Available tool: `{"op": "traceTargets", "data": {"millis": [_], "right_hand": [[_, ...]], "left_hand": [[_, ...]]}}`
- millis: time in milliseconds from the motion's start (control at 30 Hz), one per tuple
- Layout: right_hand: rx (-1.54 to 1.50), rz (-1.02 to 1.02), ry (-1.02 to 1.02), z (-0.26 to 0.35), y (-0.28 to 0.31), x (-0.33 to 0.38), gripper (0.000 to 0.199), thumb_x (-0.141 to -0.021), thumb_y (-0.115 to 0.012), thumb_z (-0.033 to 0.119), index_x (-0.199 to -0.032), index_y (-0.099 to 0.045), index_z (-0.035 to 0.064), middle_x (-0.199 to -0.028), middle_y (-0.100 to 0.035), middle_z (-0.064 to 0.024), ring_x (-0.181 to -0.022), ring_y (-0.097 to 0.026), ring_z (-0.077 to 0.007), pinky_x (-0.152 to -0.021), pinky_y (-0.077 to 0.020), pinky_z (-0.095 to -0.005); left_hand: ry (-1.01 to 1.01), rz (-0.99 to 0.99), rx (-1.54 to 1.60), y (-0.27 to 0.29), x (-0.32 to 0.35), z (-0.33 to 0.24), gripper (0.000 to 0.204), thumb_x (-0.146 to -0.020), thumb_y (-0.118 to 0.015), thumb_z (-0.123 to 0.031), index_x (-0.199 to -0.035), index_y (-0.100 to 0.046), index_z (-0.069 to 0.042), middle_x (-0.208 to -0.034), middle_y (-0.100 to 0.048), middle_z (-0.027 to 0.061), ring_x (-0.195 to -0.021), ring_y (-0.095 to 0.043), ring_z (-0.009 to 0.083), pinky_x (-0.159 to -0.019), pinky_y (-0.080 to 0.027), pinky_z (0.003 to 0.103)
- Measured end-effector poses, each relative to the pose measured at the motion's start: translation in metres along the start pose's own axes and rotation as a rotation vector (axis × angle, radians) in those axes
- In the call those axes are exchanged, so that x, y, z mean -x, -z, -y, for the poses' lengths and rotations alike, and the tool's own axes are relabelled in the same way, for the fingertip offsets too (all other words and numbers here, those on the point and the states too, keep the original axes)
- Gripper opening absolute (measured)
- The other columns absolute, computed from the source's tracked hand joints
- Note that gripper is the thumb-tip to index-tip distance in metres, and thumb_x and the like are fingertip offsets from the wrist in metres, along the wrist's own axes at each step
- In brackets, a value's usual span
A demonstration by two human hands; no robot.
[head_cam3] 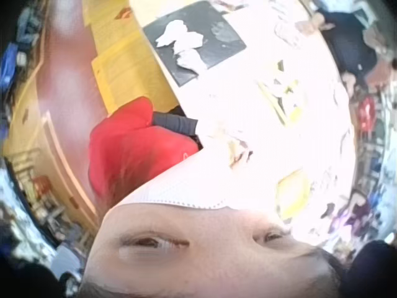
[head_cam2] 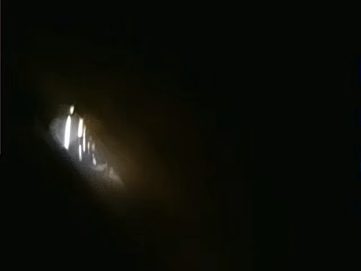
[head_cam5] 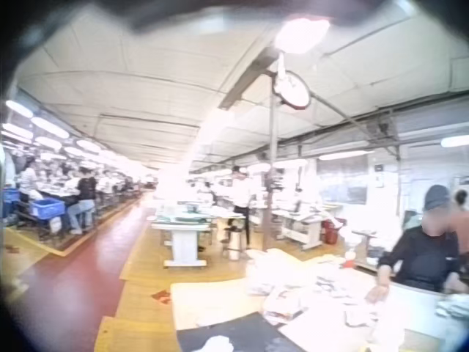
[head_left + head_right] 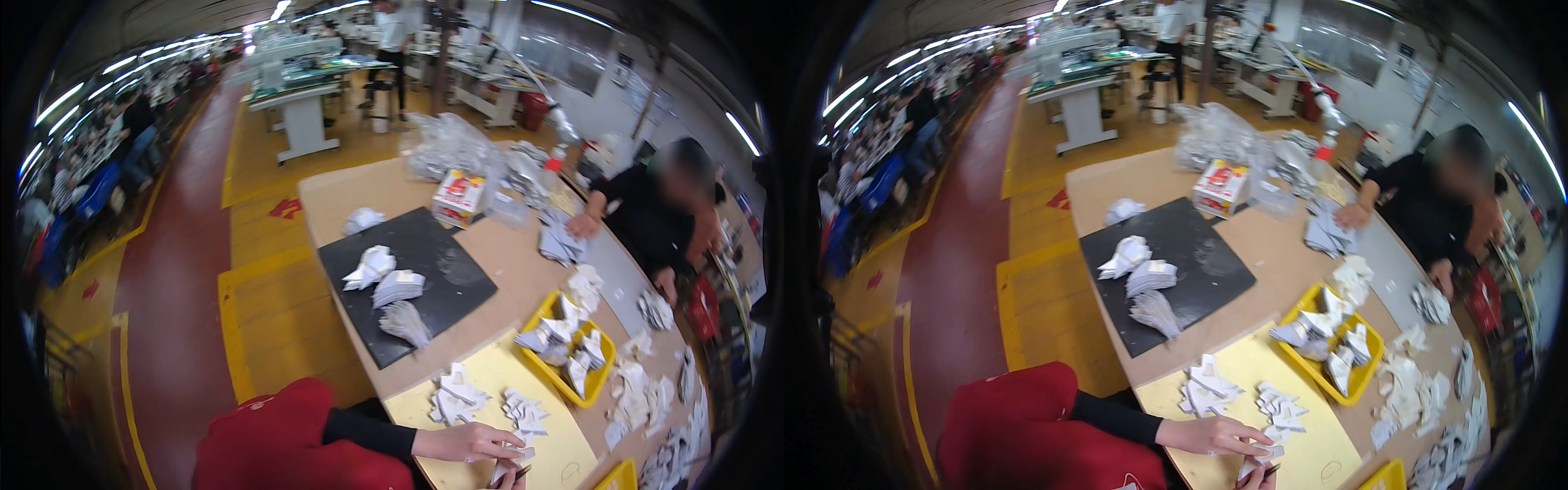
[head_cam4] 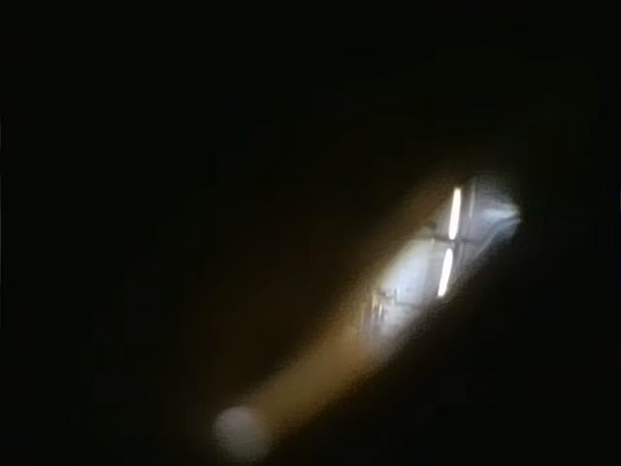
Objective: The person trims the edges of small white fabric pieces using a small cutting tool. They handle the pieces one at a time, aligning them and cutting along the edges, then placing the trimmed pieces into a yellow tray.
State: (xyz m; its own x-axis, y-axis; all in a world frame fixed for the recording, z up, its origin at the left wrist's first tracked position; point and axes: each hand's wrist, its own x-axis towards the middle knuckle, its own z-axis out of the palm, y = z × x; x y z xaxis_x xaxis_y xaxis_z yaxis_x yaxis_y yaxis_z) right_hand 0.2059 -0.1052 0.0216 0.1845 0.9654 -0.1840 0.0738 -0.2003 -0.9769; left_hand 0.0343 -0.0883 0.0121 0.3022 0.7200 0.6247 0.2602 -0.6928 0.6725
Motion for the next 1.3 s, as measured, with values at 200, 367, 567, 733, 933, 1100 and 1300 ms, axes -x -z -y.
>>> {"op": "traceTargets", "data": {"millis": [200,367,567,733,933,1100,1300], "right_hand": [[0.031,-0.065,0.145,-0.036,0.01,-0.019,0.021,-0.085,-0.064,0.003,-0.105,-0.061,-0.0035,-0.085,-0.059,-0.0102,-0.079,-0.059,-0.0164,-0.07,-0.0492,-0.0278],[0.096,0.096,0.259,0.005,0.014,-0.006,0.042,-0.083,-0.075,0.012,-0.123,-0.061,0.0056,-0.102,-0.062,-0.0007,-0.071,-0.048,-0.0045,-0.06,-0.0412,-0.0205],[-0.284,0.21,0.201,-0.01,0.013,0.021,0.034,-0.089,-0.071,0.016,-0.118,-0.063,0.0012,-0.096,-0.064,-0.0007,-0.071,-0.048,-0.0033,-0.062,-0.0397,-0.0193],[-0.573,0.352,-0.019,0.012,0.025,0.025,0.024,-0.095,-0.063,0.014,-0.115,-0.061,0.0012,-0.083,-0.058,0.0021,-0.06,-0.045,-0.0007,-0.053,-0.0363,-0.0163],[-1.165,0.496,-0.39,-0.003,0.0,0.028,0.03,-0.095,-0.062,0.017,-0.12,-0.049,0.0075,-0.071,-0.045,0.0071,-0.046,-0.036,0.0012,-0.039,-0.0202,-0.015],[-0.442,0.281,0.069,0.004,0.007,0.01,0.046,-0.096,-0.06,0.012,-0.138,-0.043,0.0061,-0.087,-0.053,0.0015,-0.069,-0.049,-0.0055,-0.061,-0.0421,-0.0191],[0.208,-0.073,0.523,0.043,0.022,0.026,0.038,-0.089,-0.062,-0.001,-0.126,-0.059,0.0013,-0.098,-0.06,-0.0112,-0.075,-0.057,-0.0158,-0.061,-0.0479,-0.0247]], "left_hand": [[0.154,0.005,0.081,0.008,-0.004,-0.001,0.034,-0.075,-0.068,0.005,-0.107,-0.069,-0.006,-0.111,-0.066,0.0106,-0.102,-0.063,0.0278,-0.084,-0.052,0.034],[0.736,-0.158,0.506,0.005,-0.001,0.005,0.016,-0.085,-0.068,0.002,-0.1,-0.064,0.003,-0.089,-0.065,0.0071,-0.076,-0.063,0.0121,-0.068,-0.052,0.024],[0.72,0.061,0.446,0.005,-0.004,-0.015,0.011,-0.086,-0.068,-0.004,-0.096,-0.066,-0.001,-0.087,-0.067,0.0073,-0.076,-0.062,0.0146,-0.069,-0.05,0.027],[0.597,0.256,0.286,0.013,-0.015,-0.024,0.014,-0.085,-0.068,-0.002,-0.098,-0.066,0.001,-0.087,-0.068,0.008,-0.077,-0.063,0.0152,-0.07,-0.051,0.027],[0.514,0.238,0.296,0.0,-0.024,-0.032,0.018,-0.082,-0.068,0.002,-0.1,-0.065,0.003,-0.088,-0.067,0.0077,-0.077,-0.063,0.0136,-0.071,-0.051,0.026],[0.574,-0.149,0.429,-0.001,-0.015,-0.032,0.022,-0.08,-0.067,0.005,-0.102,-0.064,0.005,-0.088,-0.067,0.0075,-0.077,-0.062,0.0123,-0.072,-0.051,0.025],[0.776,-0.035,0.379,0.014,-0.043,-0.042,0.018,-0.079,-0.075,-0.004,-0.094,-0.071,0.004,-0.101,-0.07,0.0066,-0.085,-0.063,0.0104,-0.075,-0.05,0.024]]}}
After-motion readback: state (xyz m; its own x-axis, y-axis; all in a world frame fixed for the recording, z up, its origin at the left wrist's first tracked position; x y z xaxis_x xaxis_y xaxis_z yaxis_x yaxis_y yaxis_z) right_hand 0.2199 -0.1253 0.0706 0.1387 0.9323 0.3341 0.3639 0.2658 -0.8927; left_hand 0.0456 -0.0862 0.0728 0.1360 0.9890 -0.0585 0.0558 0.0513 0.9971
